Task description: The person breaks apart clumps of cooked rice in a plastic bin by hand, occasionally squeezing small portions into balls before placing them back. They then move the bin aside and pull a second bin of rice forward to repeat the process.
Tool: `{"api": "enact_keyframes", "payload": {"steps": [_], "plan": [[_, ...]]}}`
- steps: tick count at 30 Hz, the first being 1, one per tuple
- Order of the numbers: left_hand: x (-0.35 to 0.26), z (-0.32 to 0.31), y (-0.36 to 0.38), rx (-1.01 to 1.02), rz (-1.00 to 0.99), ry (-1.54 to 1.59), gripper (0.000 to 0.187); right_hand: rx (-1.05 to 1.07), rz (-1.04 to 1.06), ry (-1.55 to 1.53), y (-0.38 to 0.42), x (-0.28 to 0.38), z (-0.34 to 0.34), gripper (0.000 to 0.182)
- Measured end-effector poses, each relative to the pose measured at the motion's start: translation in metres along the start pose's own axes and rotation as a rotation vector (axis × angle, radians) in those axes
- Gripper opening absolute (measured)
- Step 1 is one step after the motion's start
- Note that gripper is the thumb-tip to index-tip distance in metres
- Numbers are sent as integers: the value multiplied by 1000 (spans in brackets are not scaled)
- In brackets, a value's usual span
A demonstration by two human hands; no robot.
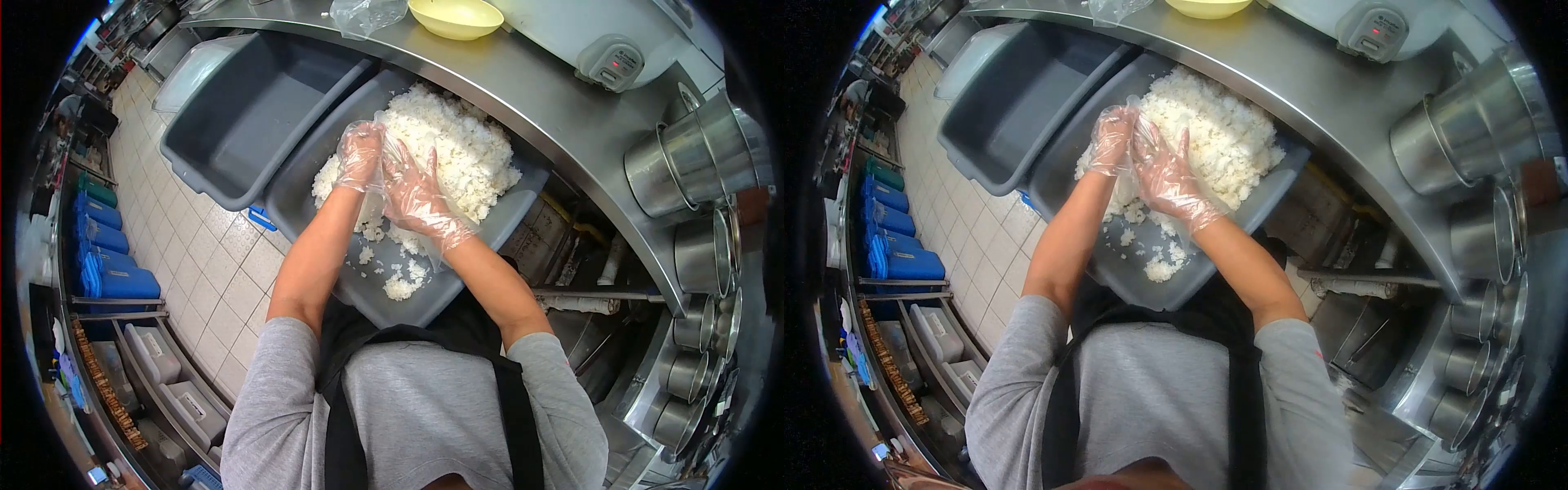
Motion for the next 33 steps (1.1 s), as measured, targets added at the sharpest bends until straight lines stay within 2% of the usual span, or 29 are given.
{"api": "enact_keyframes", "payload": {"steps": [2,4,6,7,9,10,12,14,16,19,22,25,26,28,33], "plan": [[-2,1,0,1,48,-15,27,-9,-7,-14,2,-1,-1,67],[16,2,-8,-4,97,-31,26,57,96,42,4,-1,-8,78],[39,-2,-24,111,-115,-54,29,69,101,30,4,-4,-10,76],[23,6,-20,113,-114,-54,29,82,109,20,4,-5,-9,74],[1,14,-6,455,364,479,33,104,84,43,-1,-7,-1,71],[-5,22,-5,454,363,476,33,125,56,69,-3,-9,1,69],[-10,32,-3,589,413,412,29,78,36,85,-2,-13,1,66],[-3,33,-2,566,378,317,30,105,31,91,-2,-13,2,67],[-13,37,3,537,194,213,30,93,41,101,-1,-12,2,67],[-4,34,-1,424,201,335,29,76,40,121,-1,-10,1,67],[0,36,-11,335,190,260,31,61,14,102,0,-12,1,69],[-4,39,-10,333,163,365,33,5,-7,72,4,-17,-6,71],[-4,40,-8,331,165,361,33,-43,-9,65,6,-18,-9,72],[3,35,0,543,315,331,34,-37,-31,60,6,-18,-7,73],[17,37,17,566,418,471,38,-78,-52,95,7,-22,-10,74]]}}
Point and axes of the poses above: each hand's wrist, its own y-axis away from the middle knuckle, its own z-axis out of the back of the hand, x = y × z, the point moved 4 cm from there along -y, towards the middle knuckle, and after that the axes turned 8 degrees about -x, right-handed, at the moved point
